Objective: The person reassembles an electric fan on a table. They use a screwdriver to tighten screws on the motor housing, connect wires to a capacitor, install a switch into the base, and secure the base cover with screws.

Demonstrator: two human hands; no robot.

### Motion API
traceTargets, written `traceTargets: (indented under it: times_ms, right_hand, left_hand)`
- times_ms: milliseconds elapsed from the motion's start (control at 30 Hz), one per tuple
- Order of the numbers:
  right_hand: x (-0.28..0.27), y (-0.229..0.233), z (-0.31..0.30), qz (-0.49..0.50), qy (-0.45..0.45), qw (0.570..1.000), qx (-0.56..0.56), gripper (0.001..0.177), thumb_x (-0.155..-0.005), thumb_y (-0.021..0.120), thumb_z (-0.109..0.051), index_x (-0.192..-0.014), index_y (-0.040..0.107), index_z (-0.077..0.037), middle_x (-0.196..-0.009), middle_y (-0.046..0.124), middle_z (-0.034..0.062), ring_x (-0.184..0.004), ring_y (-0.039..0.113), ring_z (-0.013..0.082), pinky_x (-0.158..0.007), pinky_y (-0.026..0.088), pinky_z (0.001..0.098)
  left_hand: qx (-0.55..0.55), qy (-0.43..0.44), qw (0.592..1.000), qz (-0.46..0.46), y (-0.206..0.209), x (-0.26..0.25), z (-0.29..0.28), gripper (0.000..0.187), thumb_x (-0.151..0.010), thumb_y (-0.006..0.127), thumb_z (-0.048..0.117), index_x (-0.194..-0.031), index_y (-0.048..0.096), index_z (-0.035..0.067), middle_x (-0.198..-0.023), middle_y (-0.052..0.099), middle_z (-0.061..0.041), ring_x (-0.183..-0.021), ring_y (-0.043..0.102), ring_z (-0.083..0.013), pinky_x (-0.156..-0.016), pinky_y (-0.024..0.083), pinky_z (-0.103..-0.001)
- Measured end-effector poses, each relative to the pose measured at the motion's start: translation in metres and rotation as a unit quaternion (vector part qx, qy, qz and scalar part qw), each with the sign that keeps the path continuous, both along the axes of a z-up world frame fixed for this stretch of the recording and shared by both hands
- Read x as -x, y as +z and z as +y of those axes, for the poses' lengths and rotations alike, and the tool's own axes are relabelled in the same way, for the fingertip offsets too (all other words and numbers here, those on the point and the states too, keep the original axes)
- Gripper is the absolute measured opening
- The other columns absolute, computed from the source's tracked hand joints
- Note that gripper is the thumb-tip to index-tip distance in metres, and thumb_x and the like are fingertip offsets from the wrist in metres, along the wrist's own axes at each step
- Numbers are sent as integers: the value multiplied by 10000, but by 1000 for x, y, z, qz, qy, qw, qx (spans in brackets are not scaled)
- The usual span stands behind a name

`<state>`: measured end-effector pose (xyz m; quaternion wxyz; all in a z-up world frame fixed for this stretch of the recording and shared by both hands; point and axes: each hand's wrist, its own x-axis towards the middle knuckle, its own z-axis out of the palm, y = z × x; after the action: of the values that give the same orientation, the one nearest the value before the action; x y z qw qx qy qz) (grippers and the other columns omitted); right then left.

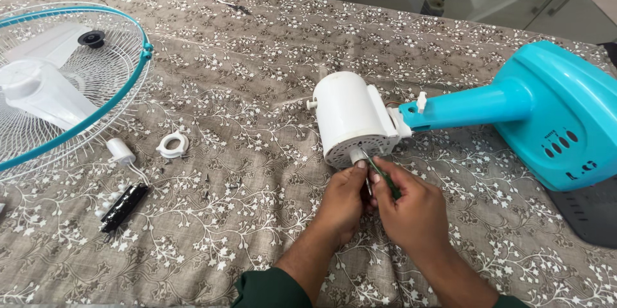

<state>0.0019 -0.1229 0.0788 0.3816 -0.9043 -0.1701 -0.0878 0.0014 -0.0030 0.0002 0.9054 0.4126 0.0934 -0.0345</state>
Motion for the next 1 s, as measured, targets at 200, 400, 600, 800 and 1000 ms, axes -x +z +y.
traceTargets:
  times_ms: [200, 400, 600, 800, 1000]
  right_hand:
    - [3, 9, 8, -37, -5, 999, -1, 288, -931, 683, -213, -1196, 749, -121, -823, 791, 91, -634, 781, 156, -569, 603, 320]
    - [2, 6, 5, -42, 2, 999, 1, 288, -926, 681, -201, -1193, 748, -116, -819, 790, 92, -642, 780, 161, -585, 607, 320]
    - [4, 13, 10, -37, 3, 999, 13, 281, -936, 667, -214, -1187, 744, -116, -796, 784, 107, -654, 782, 195, -599, 611, 348]
    - [-5, 14, 8, -4, -40, 968, 248, 266, -988, 579, -336, -1173, 674, -172, -799, 776, 136, -723, 756, 328, -640, 588, 464]
    - [-41, -17, 0, 232, 53, 954, -184, 183, -1028, 618, -217, -1072, 628, -40, -694, 619, 39, -532, 549, 169, -500, 484, 351]
  left_hand:
    - [16, -9, 1000, -14, 1, 1, 1, 379, -1123, 429, 328, -923, 642, 86, -734, 644, -11, -600, 560, -97, -590, 477, -257]
    - [15, -10, 999, -31, -5, -1, -1, 375, -1132, 436, 330, -940, 644, 85, -743, 625, 8, -607, 547, -80, -591, 472, -247]
    - [15, -7, 999, -38, -1, -1, -1, 368, -1132, 437, 323, -975, 654, 71, -784, 652, 7, -634, 565, -79, -617, 489, -248]
    - [-191, 23, 981, -2, 14, 6, -2, 414, -1104, 452, 335, -899, 680, 59, -722, 631, 0, -602, 541, -87, -559, 472, -283]
    - [-280, 26, 960, 16, 25, 8, 0, 421, -1094, 464, 328, -860, 648, 31, -696, 649, -60, -569, 576, -134, -541, 484, -327]
